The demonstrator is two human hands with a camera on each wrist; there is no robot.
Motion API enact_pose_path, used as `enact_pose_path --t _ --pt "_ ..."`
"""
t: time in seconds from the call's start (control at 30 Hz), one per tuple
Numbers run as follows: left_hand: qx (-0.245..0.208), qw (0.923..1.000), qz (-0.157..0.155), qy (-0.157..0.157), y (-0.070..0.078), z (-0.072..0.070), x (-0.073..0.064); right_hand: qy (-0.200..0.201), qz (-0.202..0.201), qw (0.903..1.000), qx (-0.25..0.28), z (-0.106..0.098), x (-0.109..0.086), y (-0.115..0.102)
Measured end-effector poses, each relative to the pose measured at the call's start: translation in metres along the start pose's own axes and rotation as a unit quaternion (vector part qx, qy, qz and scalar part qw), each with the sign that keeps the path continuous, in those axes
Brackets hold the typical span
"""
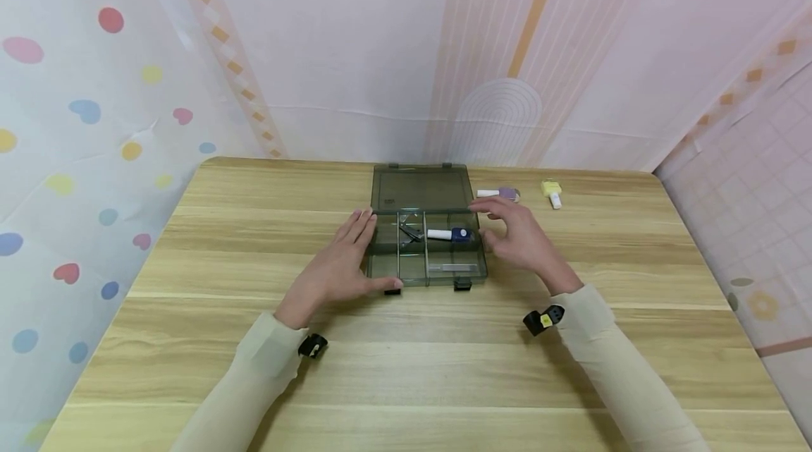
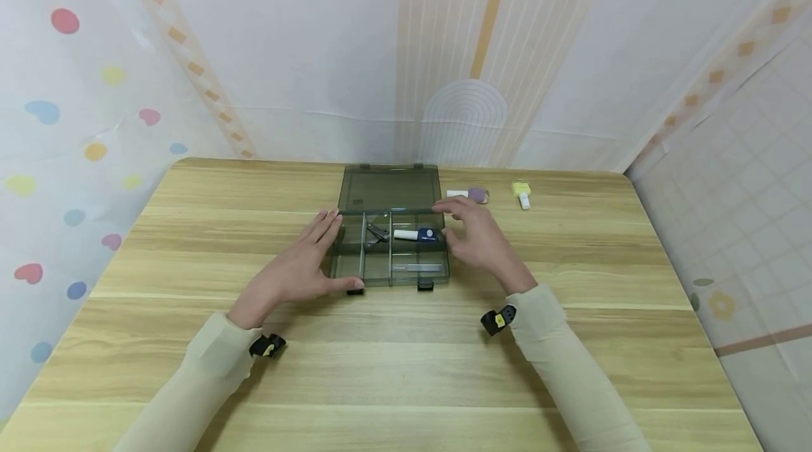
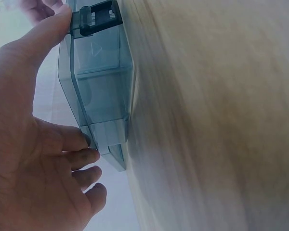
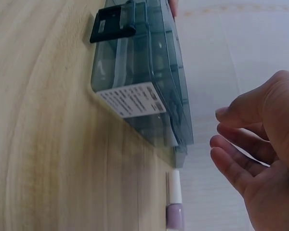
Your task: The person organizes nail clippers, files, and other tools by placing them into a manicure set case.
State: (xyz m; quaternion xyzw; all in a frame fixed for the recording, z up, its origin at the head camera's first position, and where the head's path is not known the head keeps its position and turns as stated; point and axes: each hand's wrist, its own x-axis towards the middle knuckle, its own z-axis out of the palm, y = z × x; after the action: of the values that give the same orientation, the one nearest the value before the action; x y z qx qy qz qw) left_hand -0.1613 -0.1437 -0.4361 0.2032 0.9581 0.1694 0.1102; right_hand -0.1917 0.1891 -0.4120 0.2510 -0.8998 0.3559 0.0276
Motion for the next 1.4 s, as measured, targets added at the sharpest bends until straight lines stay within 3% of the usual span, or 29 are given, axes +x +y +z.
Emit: enact_pose_path --t 0.63,1.07,1.4 --pt "-0.003 1.0000 -0.003 -0.002 -0.001 -0.001 0.001 0.031 0.060 0.9977 0.007 -0.017 0.002 0.028" --pt "-0.003 1.0000 -0.006 -0.002 -0.002 -0.001 0.003 0.019 0.122 0.9923 0.008 -0.027 0.010 0.052" --pt "-0.003 1.0000 -0.002 0.001 -0.003 -0.001 0.002 0.005 0.183 0.9827 0.028 -0.026 0.021 0.071"
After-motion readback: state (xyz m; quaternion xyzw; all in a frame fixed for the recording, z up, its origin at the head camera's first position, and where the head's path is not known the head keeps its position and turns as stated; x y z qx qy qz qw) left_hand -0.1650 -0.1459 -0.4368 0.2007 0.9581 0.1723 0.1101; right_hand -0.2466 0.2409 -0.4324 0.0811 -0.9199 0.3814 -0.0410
